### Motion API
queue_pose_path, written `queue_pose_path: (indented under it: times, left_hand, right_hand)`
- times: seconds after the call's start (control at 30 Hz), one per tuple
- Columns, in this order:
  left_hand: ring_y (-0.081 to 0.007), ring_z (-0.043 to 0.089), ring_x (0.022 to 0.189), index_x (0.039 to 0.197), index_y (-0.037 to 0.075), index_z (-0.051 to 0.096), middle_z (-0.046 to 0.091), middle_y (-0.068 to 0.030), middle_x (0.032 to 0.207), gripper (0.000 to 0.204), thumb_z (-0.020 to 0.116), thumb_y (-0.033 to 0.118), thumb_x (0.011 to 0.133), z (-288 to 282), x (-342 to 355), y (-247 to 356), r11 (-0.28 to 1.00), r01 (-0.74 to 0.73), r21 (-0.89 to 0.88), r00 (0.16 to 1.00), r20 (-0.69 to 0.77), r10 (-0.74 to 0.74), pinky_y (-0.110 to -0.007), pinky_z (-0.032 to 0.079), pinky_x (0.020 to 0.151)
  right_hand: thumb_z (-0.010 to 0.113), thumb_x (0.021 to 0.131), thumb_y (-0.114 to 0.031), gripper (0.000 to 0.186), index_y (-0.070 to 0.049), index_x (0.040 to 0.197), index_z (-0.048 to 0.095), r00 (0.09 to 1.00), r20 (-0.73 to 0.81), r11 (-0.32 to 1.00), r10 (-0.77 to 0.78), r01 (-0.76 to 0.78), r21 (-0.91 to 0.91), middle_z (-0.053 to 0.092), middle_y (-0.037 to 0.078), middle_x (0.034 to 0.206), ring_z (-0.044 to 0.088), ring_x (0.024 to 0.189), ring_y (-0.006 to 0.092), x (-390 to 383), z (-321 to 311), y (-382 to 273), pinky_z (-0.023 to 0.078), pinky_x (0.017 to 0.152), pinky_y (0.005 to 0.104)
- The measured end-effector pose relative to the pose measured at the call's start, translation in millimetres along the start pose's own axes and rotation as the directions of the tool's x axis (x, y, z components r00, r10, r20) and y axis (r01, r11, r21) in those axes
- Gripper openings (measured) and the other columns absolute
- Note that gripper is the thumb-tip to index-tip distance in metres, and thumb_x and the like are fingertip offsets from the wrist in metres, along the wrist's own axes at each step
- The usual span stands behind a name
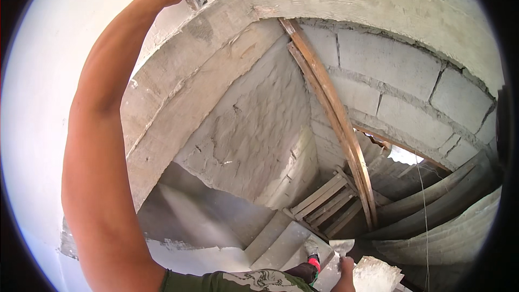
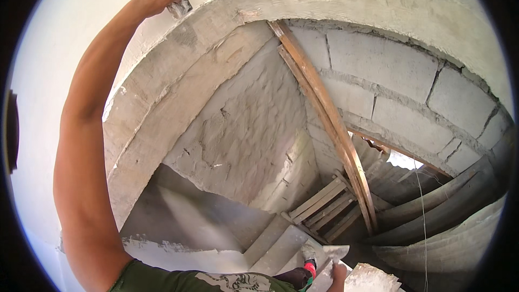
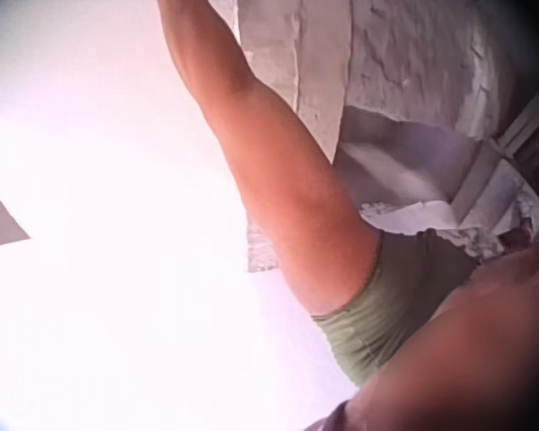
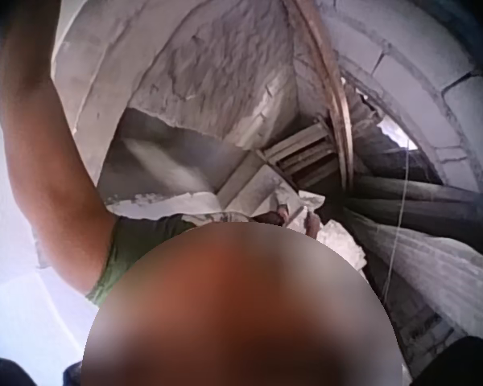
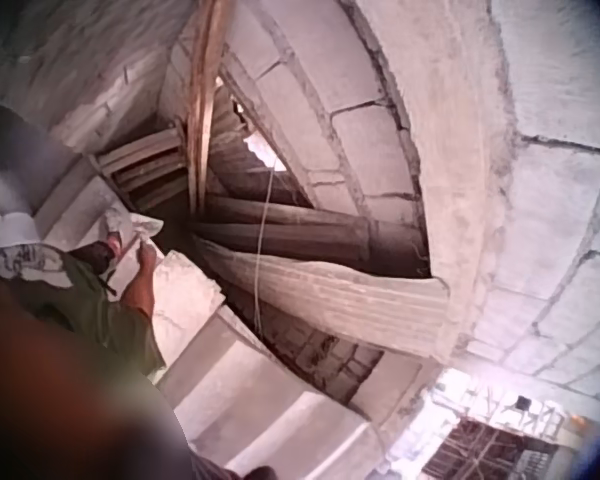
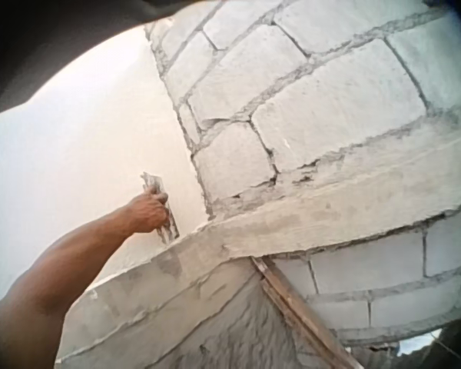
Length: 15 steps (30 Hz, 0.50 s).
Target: Applying plaster or putty to a wall and ceiling using a trowel and putty knife.
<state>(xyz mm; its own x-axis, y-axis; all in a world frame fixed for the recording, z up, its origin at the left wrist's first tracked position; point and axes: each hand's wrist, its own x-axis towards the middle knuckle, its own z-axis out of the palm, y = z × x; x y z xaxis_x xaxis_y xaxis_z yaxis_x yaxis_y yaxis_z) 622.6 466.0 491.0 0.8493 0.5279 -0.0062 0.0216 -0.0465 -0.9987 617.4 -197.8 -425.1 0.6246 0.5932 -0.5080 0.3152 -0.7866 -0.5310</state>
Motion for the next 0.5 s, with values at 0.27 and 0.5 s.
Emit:
queue_pose_path:
  times: [0.27,0.5]
  left_hand:
    - [-0.0143,0.051,0.111,0.098,0.024,0.077,0.069,0.0108,0.098,0.026,0.064,0.007,0.083,10.6,-60.0,5.4,0.982,0.106,-0.158,0.977,-0.166,-0.132,-0.037,0.035,0.097]
    - [-0.0144,0.051,0.11,0.1,0.025,0.076,0.069,0.0115,0.107,0.027,0.065,0.008,0.083,26.5,-144.6,2.5,0.975,0.104,-0.196,0.984,-0.123,-0.129,-0.036,0.035,0.098]
  right_hand:
    - [0.06,0.077,-0.022,0.03,0.007,0.085,0.065,0.962,0.014,0.752,0.274,-0.223,0.62,0.063,0.02,0.069,0.062,0.051,0.0308,31.8,-17.3,-66.4,0.044,0.042,0.0422]
    - [0.061,0.076,-0.028,0.037,0.009,0.077,0.067,0.994,-0.092,0.986,-0.053,0.067,0.151,0.067,0.023,0.074,0.066,0.063,0.0331,9.2,8.3,-55.1,0.051,0.061,0.0461]
